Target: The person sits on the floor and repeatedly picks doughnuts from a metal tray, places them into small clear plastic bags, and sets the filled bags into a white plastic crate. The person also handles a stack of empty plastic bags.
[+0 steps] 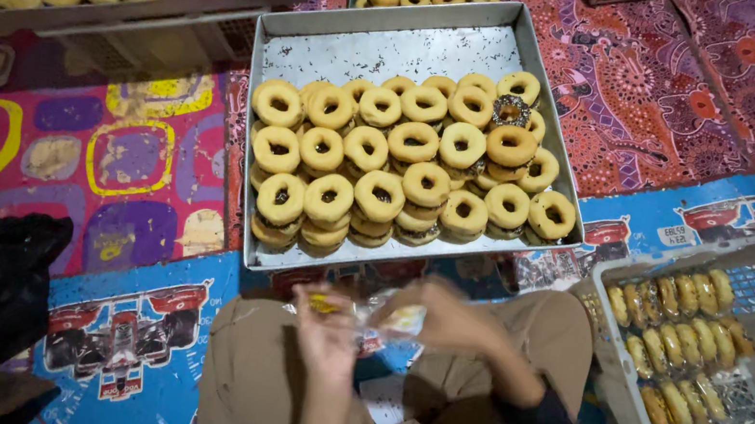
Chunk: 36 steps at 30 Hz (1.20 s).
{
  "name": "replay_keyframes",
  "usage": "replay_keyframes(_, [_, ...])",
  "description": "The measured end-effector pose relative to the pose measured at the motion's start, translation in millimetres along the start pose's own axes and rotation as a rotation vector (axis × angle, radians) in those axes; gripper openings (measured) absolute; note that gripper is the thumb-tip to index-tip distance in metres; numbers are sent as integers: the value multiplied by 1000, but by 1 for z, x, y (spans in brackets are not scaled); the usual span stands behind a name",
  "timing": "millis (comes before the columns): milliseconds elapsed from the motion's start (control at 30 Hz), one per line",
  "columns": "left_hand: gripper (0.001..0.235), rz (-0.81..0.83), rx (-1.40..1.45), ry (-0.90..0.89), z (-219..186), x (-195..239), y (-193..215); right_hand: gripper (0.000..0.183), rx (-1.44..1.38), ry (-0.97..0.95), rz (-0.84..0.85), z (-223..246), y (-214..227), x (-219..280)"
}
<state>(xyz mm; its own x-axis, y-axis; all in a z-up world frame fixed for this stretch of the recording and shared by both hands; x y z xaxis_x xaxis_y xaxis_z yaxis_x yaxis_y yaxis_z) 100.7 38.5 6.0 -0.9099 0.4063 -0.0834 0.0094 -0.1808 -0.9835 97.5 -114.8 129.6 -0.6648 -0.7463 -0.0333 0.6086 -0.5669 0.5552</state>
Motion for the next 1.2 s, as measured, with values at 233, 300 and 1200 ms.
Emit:
replay_keyframes(233, [25,-615,102,-200,-55,48,65,60,825,-24,-104,-71,151,-75])
replay_keyframes(300, [27,-565,111,-167,-47,42,44,64,729,-51,-18,-85,155,-77])
replay_keyframes(1200, [86,-284,-580,-183,36,-2,-45,74,165,228,-814,84,1,30])
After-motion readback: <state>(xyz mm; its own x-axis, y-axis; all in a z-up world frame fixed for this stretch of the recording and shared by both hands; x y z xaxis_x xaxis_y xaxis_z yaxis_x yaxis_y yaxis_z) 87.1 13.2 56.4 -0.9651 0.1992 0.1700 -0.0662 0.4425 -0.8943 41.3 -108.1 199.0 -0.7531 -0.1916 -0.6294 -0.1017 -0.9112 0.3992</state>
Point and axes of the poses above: each hand's wrist, its own x-axis away from the middle knuckle, its own y-axis out of the back of the hand, z = x × y, the point moved 8 cm from there along -x, towards the middle knuckle, and after that the axes turned 15 degrees about y, right-handed, at the moved point
